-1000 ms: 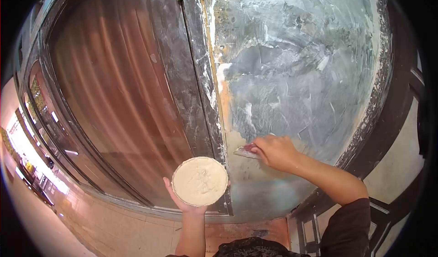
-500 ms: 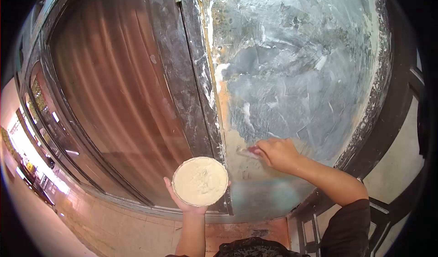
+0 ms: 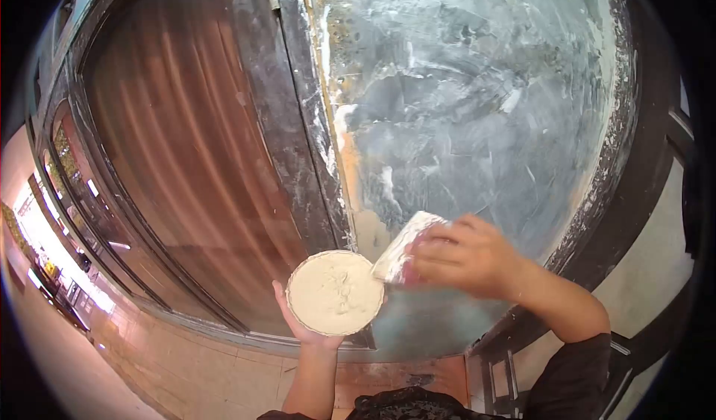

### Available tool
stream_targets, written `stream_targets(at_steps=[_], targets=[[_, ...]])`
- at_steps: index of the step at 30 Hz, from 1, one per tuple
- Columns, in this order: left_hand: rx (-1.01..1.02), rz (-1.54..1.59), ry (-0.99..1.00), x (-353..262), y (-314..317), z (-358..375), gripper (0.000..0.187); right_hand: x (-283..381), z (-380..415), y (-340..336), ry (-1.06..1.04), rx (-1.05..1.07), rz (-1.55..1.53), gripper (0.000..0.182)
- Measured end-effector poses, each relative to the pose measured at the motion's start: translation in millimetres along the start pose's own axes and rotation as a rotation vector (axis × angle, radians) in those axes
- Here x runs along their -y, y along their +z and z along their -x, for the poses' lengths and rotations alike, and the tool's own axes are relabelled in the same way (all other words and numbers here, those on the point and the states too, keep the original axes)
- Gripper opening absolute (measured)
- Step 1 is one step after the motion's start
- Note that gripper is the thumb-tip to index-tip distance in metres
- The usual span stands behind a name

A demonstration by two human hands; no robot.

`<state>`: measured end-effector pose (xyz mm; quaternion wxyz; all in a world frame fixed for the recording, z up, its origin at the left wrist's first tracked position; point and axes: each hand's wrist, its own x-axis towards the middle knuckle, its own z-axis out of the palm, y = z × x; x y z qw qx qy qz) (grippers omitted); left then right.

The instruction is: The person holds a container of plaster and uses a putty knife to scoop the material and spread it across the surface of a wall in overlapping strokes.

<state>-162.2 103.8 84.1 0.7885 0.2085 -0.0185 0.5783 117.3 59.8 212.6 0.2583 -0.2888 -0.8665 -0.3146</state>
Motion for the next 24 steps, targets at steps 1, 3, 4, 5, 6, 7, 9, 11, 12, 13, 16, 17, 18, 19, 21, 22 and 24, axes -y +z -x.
stream_targets(at_steps=[1, 3, 4, 5, 6, 7, 9, 11, 12, 13, 16, 17, 18, 19, 21, 22, 24], targets=[[-0.082, 0.004, 0.025, 3, 1, -1, 0.088, 7, -1, -4, -0.052, -0.006, -0.002, 0.018], [-0.087, 0.013, 0.056, 12, 10, -2, 0.086, 14, 2, -9, -0.112, -0.009, 0.006, 0.018], [-0.088, 0.011, 0.054, 17, 14, -3, 0.086, 15, 4, -13, -0.110, -0.009, 0.005, 0.018], [-0.078, 0.016, 0.048, 21, 18, -4, 0.086, 16, 4, -19, -0.118, 0.002, 0.004, 0.021], [-0.068, 0.020, 0.043, 25, 21, -5, 0.086, 16, 6, -23, -0.127, 0.012, 0.002, 0.023], [-0.070, 0.019, 0.046, 30, 26, -5, 0.086, 15, 9, -25, -0.129, 0.011, -0.001, 0.023], [-0.063, 0.015, 0.029, 40, 33, -5, 0.087, 13, 15, -29, -0.134, 0.009, 0.020, 0.022], [-0.044, 0.003, 0.012, 50, 36, -3, 0.089, 11, 24, -32, -0.143, 0.017, 0.016, 0.022], [-0.023, -0.009, -0.005, 56, 38, -2, 0.092, 11, 28, -33, -0.152, 0.024, 0.016, 0.022], [-0.026, -0.008, -0.003, 61, 40, -2, 0.092, 10, 33, -35, -0.153, 0.025, 0.012, 0.022], [-0.010, 0.019, -0.019, 79, 45, 2, 0.092, 9, 47, -42, -0.157, 0.040, -0.017, 0.022], [-0.035, -0.012, -0.019, 85, 45, 3, 0.091, 8, 51, -44, -0.151, 0.026, -0.018, 0.021], [-0.060, -0.044, -0.019, 91, 46, 5, 0.091, 8, 56, -46, -0.145, 0.013, -0.019, 0.021], [-0.063, -0.042, -0.016, 97, 48, 7, 0.091, 7, 61, -48, -0.148, 0.014, -0.022, 0.021], [-0.032, -0.004, -0.002, 108, 51, 10, 0.090, 5, 72, -53, -0.160, 0.031, -0.012, 0.021], [-0.034, -0.003, 0.000, 115, 52, 10, 0.090, 5, 77, -56, -0.162, 0.032, -0.014, 0.021], [-0.057, 0.014, -0.013, 126, 54, 12, 0.090, 4, 86, -61, -0.153, 0.031, -0.039, 0.022]])
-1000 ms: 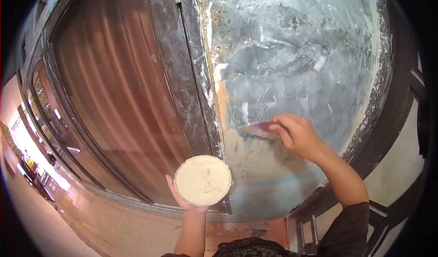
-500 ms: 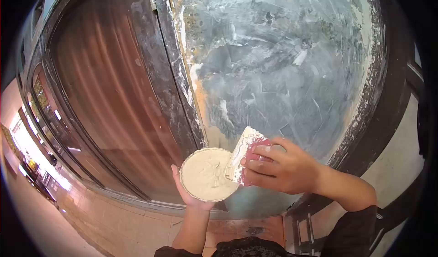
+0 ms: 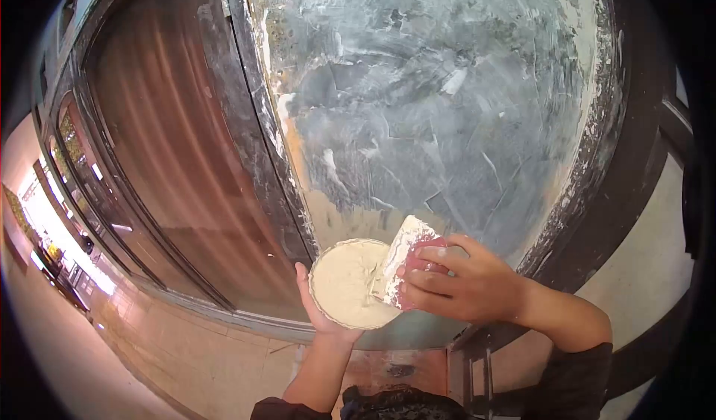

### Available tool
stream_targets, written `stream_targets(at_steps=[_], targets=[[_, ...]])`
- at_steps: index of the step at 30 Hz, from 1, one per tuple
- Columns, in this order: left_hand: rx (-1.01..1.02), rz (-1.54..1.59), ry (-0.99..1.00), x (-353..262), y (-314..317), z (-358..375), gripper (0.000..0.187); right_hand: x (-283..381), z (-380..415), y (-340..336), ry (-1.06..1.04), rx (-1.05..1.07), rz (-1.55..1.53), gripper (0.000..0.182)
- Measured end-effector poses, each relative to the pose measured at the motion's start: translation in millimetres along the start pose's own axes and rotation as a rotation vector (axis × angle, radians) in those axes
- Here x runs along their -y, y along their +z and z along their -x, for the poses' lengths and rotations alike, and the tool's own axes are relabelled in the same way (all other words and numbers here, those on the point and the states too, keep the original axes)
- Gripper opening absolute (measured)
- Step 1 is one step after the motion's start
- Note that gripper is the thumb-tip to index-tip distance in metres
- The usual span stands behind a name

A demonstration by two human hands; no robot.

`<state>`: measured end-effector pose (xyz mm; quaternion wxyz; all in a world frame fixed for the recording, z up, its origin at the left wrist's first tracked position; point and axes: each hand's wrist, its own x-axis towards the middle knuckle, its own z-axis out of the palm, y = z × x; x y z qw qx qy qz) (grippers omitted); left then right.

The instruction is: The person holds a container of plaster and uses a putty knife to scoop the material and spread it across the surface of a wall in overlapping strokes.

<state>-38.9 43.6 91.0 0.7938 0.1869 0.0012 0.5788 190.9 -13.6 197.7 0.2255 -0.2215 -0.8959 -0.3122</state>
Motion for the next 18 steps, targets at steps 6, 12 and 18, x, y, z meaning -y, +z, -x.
stream_targets(at_steps=[6, 12, 18], targets=[[-0.022, -0.012, 0.011, 25, 0, 9, 0.091, -2, 21, -7, -0.020, 0.010, -0.019, 0.024], [-0.008, 0.021, -0.009, 37, 0, 15, 0.089, -3, 31, -3, -0.026, -0.013, -0.049, 0.027], [-0.042, -0.006, 0.016, 42, -3, 16, 0.089, -6, 33, 2, 0.001, -0.028, -0.051, 0.027]])
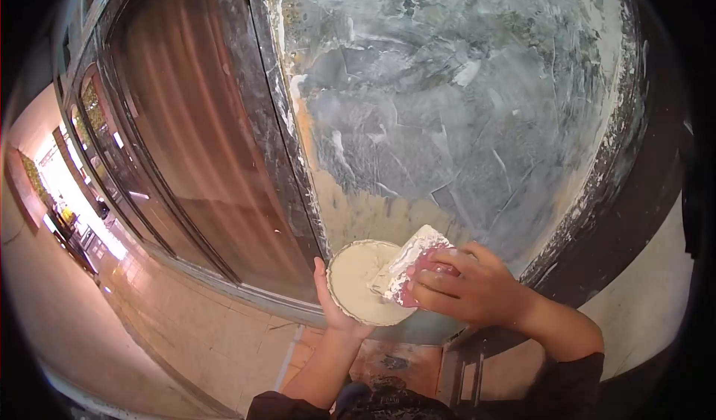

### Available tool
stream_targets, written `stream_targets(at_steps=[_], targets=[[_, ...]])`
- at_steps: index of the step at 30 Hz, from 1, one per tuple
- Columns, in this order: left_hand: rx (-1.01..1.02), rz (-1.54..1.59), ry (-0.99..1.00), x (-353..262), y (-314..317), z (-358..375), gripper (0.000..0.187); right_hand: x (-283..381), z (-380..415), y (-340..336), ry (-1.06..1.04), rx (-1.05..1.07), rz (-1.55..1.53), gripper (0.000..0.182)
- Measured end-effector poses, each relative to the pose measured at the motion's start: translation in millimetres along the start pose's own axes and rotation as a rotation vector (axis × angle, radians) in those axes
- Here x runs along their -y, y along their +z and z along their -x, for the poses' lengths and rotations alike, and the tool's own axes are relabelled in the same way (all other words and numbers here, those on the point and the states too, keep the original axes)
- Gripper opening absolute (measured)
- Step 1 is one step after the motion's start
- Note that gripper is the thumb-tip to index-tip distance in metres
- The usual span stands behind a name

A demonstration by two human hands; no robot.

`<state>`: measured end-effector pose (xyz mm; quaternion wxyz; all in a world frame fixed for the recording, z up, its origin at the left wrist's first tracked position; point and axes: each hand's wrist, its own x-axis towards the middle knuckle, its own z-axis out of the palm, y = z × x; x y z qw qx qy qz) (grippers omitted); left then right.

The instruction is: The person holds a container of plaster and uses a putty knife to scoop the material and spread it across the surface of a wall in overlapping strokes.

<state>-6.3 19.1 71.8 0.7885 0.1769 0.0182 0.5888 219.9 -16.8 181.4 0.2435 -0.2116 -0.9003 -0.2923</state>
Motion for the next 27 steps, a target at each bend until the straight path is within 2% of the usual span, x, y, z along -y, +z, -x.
stream_targets(at_steps=[10, 12, 16, 21, 27], targets=[[-0.011, 0.001, 0.031, -25, -13, -6, 0.092, -15, -26, 27, 0.104, -0.111, -0.004, 0.024], [-0.077, -0.038, 0.049, -33, -17, -7, 0.094, -25, -34, 38, 0.209, -0.104, -0.014, 0.021], [-0.050, -0.017, 0.089, -52, -29, -8, 0.093, -48, -63, 59, 0.364, -0.143, -0.144, 0.013], [-0.110, -0.029, 0.132, -79, -45, -5, 0.090, -68, -90, 93, 0.590, -0.037, -0.312, 0.018], [-0.135, -0.018, 0.201, -106, -71, -1, 0.084, -70, -98, 121, 0.692, 0.052, -0.205, 0.022]])
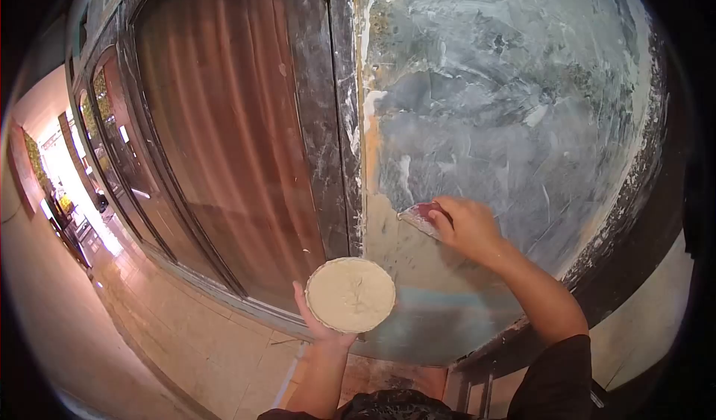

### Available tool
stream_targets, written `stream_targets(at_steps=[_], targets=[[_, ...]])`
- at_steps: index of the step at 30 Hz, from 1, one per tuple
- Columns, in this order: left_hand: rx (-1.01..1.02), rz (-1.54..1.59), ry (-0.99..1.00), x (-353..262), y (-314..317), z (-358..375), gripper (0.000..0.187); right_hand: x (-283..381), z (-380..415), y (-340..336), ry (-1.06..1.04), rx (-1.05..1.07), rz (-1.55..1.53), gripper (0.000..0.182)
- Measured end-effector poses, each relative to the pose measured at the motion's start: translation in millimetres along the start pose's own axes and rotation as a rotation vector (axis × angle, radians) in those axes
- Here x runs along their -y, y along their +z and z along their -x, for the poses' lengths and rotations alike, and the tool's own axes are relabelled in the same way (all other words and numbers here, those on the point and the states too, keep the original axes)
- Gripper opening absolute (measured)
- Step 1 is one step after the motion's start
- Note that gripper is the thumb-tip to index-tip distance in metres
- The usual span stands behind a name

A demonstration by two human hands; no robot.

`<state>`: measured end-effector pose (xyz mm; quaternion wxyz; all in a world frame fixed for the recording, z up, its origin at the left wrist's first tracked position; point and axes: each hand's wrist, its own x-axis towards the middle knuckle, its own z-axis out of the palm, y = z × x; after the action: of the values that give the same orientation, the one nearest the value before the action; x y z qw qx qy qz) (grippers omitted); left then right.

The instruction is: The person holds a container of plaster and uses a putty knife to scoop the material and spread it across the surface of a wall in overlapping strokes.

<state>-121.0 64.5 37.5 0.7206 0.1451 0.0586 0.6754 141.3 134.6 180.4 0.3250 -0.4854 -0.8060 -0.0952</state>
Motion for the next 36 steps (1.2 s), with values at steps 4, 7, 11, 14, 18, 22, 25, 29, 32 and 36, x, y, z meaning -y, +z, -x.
stream_targets(at_steps=[4, 7, 11, 14, 18, 22, 25, 29, 32, 36], targets=[[-0.085, 0.018, 0.064, -7, -22, -7, 0.091, 8, 1, -8, 0.058, -0.059, -0.118, 0.023], [-0.064, 0.017, 0.038, -9, -28, -8, 0.091, 8, 7, 2, 0.010, -0.061, -0.068, 0.022], [-0.040, 0.014, 0.006, -12, -25, -7, 0.090, 9, 3, 7, 0.039, -0.102, 0.000, 0.022], [-0.027, 0.021, 0.001, -15, -23, -6, 0.089, 15, 1, -2, 0.052, -0.177, -0.103, 0.022], [-0.028, 0.045, -0.019, -19, -31, -8, 0.090, 16, 9, 1, 0.072, -0.089, -0.059, 0.022], [0.011, 0.001, 0.013, -19, -31, -9, 0.090, 15, 2, 1, 0.089, -0.086, 0.003, 0.021], [0.013, 0.057, -0.022, -20, -26, -9, 0.089, 17, -3, -8, 0.108, -0.155, -0.108, 0.021], [0.028, 0.084, -0.020, -22, -24, -8, 0.088, 15, 11, -3, 0.086, -0.056, -0.054, 0.021], [0.017, 0.081, -0.024, -22, -30, -13, 0.088, 8, 13, 10, 0.072, -0.029, 0.042, 0.020], [0.034, 0.007, -0.031, -23, -30, -14, 0.088, 15, -1, -2, 0.078, -0.134, -0.041, 0.018]])
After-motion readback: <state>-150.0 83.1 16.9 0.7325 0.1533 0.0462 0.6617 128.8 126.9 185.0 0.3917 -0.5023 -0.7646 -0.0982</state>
